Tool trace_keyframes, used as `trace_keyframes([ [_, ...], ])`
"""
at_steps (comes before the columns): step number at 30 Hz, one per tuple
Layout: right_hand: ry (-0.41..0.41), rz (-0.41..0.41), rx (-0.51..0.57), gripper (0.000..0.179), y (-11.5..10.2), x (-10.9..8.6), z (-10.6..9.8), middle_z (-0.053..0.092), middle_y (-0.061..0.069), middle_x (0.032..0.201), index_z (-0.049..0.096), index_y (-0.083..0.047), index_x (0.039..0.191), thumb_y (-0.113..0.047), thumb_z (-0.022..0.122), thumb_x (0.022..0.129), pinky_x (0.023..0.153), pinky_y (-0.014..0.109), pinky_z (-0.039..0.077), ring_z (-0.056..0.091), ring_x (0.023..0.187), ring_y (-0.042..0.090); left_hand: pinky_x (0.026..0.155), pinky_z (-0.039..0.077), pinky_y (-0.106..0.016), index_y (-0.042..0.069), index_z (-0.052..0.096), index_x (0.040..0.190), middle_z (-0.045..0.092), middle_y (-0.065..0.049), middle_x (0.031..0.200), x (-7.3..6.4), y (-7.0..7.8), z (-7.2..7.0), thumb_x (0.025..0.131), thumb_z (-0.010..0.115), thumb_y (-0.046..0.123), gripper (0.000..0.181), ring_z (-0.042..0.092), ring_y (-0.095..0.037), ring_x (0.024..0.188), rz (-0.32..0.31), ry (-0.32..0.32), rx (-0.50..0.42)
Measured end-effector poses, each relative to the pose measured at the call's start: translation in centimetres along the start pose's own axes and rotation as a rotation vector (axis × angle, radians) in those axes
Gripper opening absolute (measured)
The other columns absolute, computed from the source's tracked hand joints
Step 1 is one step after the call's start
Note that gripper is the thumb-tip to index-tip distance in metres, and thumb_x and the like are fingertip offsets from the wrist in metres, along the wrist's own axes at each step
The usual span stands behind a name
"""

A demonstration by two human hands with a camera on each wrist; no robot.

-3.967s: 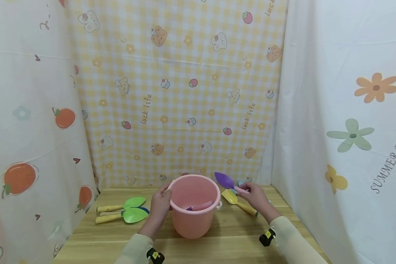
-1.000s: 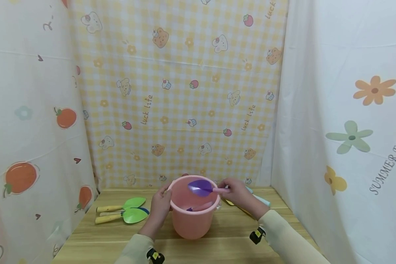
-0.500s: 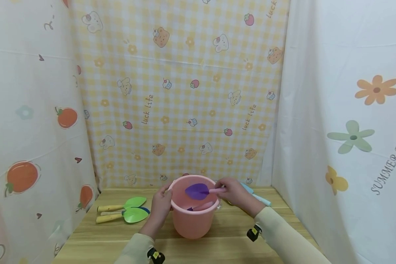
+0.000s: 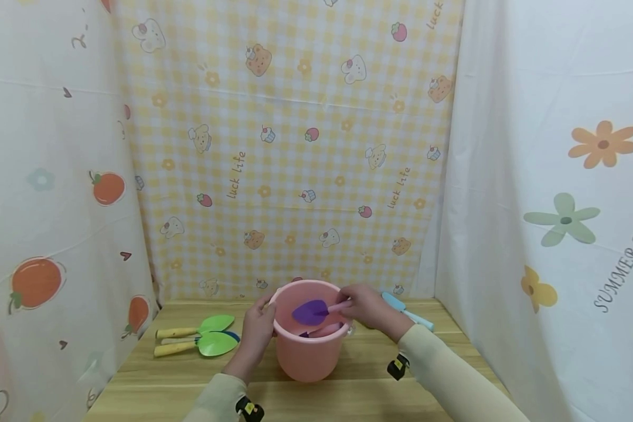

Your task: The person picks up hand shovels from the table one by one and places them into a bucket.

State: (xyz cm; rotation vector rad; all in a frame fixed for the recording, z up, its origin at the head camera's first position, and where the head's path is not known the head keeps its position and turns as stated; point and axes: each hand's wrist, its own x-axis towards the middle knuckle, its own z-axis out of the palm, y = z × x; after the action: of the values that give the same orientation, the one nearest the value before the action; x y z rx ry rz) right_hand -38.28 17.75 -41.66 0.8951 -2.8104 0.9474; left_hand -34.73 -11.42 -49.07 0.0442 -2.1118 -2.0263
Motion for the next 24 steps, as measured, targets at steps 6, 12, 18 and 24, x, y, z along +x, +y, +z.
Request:
trace_keyframes([
  [6,-0.027,0.012,-0.038,0.005,-0.6,0.5,0.0,0.073,-0.007,0.092,0.079,-0.013,0.100,-0.011,0.083,0.099,0.069,0.031,0.060,0.068,0.081,0.012,0.068,0.059,-0.030,0.006,0.056,0.161,0.073,-0.023,0.101,-0.1,0.1,0.0,0.117,0.053,0.033,0.051,0.066,-0.020,0.075,0.001,0.001,0.000],
  [12,-0.026,-0.007,-0.077,0.009,-1.1,0.8,0.0,0.072,-0.007,0.091,0.078,-0.012,0.098,-0.004,0.082,0.095,0.068,0.030,0.058,0.066,0.080,0.011,0.069,0.060,-0.030,0.007,0.054,0.162,0.075,-0.022,0.110,-0.1,0.0,0.0,0.118,0.053,0.034,0.052,0.068,-0.022,0.079,0.004,-0.003,-0.004],
  [18,-0.052,0.010,-0.051,0.009,-1.5,1.1,0.2,0.072,-0.007,0.089,0.078,-0.012,0.096,-0.003,0.081,0.095,0.066,0.032,0.058,0.066,0.076,0.013,0.068,0.059,-0.030,0.006,0.056,0.161,0.073,-0.023,0.102,-0.1,0.0,-0.1,0.118,0.053,0.034,0.051,0.066,-0.019,0.075,0.012,0.000,-0.007],
  [24,-0.079,0.014,-0.050,0.012,-1.4,1.8,0.7,0.071,-0.006,0.087,0.078,-0.013,0.095,-0.001,0.081,0.094,0.065,0.030,0.057,0.064,0.074,0.012,0.068,0.059,-0.030,0.006,0.057,0.160,0.072,-0.023,0.098,0.0,-0.2,0.0,0.117,0.053,0.033,0.050,0.065,-0.019,0.073,0.006,0.002,-0.006],
])
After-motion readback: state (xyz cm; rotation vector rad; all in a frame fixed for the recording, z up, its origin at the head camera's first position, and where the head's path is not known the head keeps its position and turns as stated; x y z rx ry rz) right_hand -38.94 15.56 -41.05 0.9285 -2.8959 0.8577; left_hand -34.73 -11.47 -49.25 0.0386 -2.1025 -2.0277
